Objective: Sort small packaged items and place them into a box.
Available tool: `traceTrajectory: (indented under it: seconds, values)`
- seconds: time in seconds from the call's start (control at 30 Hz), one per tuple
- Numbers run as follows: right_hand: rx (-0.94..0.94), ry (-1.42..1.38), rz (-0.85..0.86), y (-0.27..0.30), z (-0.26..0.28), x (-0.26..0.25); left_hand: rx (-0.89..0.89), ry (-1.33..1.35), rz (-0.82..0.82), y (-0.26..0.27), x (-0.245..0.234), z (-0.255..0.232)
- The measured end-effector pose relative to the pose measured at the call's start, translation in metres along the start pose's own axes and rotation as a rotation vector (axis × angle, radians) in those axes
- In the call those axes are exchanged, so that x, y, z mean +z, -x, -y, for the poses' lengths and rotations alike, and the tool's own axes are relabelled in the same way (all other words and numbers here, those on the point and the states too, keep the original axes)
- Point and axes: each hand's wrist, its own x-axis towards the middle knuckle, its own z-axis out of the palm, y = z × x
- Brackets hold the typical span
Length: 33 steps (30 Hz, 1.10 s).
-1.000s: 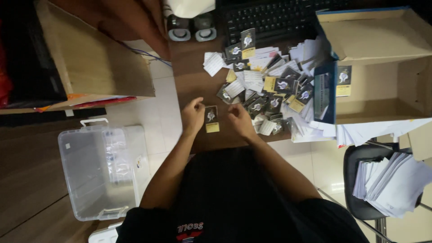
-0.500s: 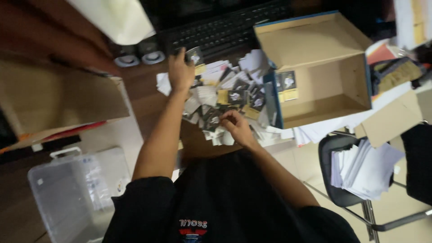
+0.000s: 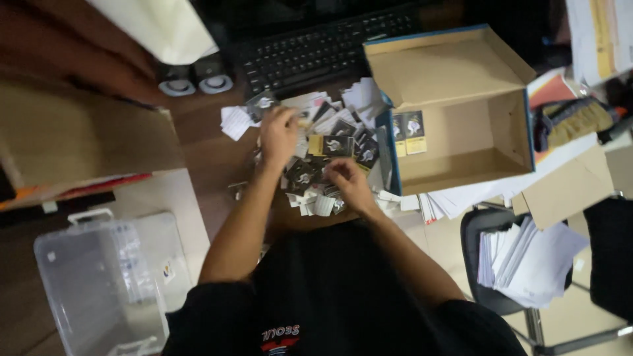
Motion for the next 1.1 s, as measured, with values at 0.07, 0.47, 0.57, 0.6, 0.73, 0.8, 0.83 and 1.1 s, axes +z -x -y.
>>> traceTrajectory:
  seconds: [0.07, 0.47, 0.57, 0.6, 0.73, 0.8, 0.83, 1.1]
  values:
    - [-0.050, 0.017, -0.043, -0.007, 0.005, 0.006, -0.058, 0.108, -0.038, 0.022, -0.018, -0.022]
    - [0.073, 0.209, 0.109, -0.023, -0.007, 0.086, -0.287, 0.268, 0.005, 0.126, -0.106, -0.008]
    - [0.103, 0.350, 0.090, -0.017, -0.014, 0.103, -0.072, 0.091, 0.077, 0.146, -0.123, -0.007]
    - [0.104, 0.450, 0.081, -0.015, -0.015, 0.108, 0.024, 0.018, 0.161, 0.153, -0.125, -0.005]
    - [0.130, 0.455, 0.257, 0.002, -0.020, 0.129, -0.050, 0.019, 0.320, 0.197, -0.120, 0.013]
    - [0.112, 0.947, 0.222, 0.009, -0.025, 0.139, -0.046, -0.018, 0.313, 0.212, -0.117, 0.023]
    - [0.115, 0.945, 0.217, 0.010, -0.037, 0.138, -0.044, -0.017, 0.318, 0.214, -0.121, 0.027]
    - [0.200, 0.334, 0.194, 0.013, -0.059, 0.161, -0.110, -0.137, 0.433, 0.182, -0.172, 0.038]
